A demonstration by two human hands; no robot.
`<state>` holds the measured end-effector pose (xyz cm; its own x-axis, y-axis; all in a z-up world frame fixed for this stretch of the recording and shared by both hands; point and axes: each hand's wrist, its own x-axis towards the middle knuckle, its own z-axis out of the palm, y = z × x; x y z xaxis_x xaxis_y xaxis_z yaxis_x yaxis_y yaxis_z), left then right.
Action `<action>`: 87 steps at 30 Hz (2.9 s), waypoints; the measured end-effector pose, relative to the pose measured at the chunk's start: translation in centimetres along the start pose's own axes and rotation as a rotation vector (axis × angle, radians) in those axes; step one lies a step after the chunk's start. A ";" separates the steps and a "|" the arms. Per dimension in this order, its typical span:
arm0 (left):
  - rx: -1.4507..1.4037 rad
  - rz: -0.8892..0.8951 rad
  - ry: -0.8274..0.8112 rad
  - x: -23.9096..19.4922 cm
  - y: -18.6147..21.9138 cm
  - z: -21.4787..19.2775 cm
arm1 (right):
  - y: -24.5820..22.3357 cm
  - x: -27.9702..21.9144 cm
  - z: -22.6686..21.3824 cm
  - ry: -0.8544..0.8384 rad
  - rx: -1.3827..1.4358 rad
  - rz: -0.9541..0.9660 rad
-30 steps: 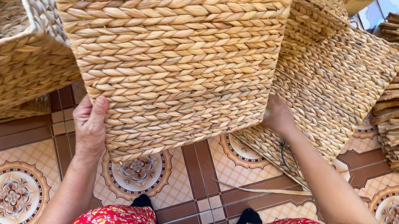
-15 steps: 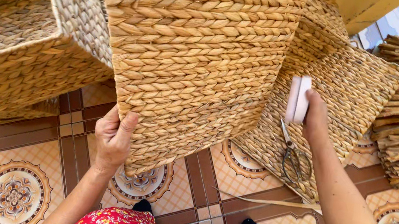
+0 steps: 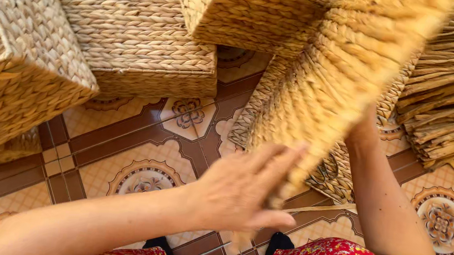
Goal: The person is cleaning woven baskets by brushing them with a white brush and trimming loose fibers with scissors. The person handles multiple baskets, brushing their surfaces and edges, and occasionally trimming stray strands.
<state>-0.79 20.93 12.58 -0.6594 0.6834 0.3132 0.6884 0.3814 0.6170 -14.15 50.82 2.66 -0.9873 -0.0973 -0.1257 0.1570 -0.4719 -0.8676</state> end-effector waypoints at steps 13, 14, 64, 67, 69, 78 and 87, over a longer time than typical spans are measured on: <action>-0.262 -0.461 -0.141 12.3 -21.9 13.8 | -4.0 -4.5 -10.3 0.101 0.070 -0.112; -0.270 -0.517 -0.172 12.5 -23.6 15.2 | -4.2 -4.4 -11.0 0.107 0.069 -0.121; -1.260 -0.557 0.462 2.4 -25.1 6.3 | -2.6 -10.4 -18.3 0.119 -0.250 0.052; -1.120 -0.550 0.663 -1.9 -24.0 3.4 | -0.1 -5.8 -14.5 0.030 -0.276 0.065; -1.062 -0.534 0.734 -4.9 -23.6 2.4 | 1.3 -3.4 -12.2 -0.012 -0.354 0.056; -1.093 -0.710 0.827 -12.5 -25.8 0.3 | 6.1 2.8 -7.5 -0.058 -0.612 0.013; -1.005 -0.659 0.928 -12.3 -28.7 1.2 | 10.1 3.0 -13.2 0.128 -0.340 0.097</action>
<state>-12.10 2.35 -9.90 -0.9727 -0.2024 -0.1134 -0.0291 -0.3787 0.9251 -15.83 57.31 -12.77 -0.9667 -0.0072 -0.2557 0.2540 -0.1455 -0.9562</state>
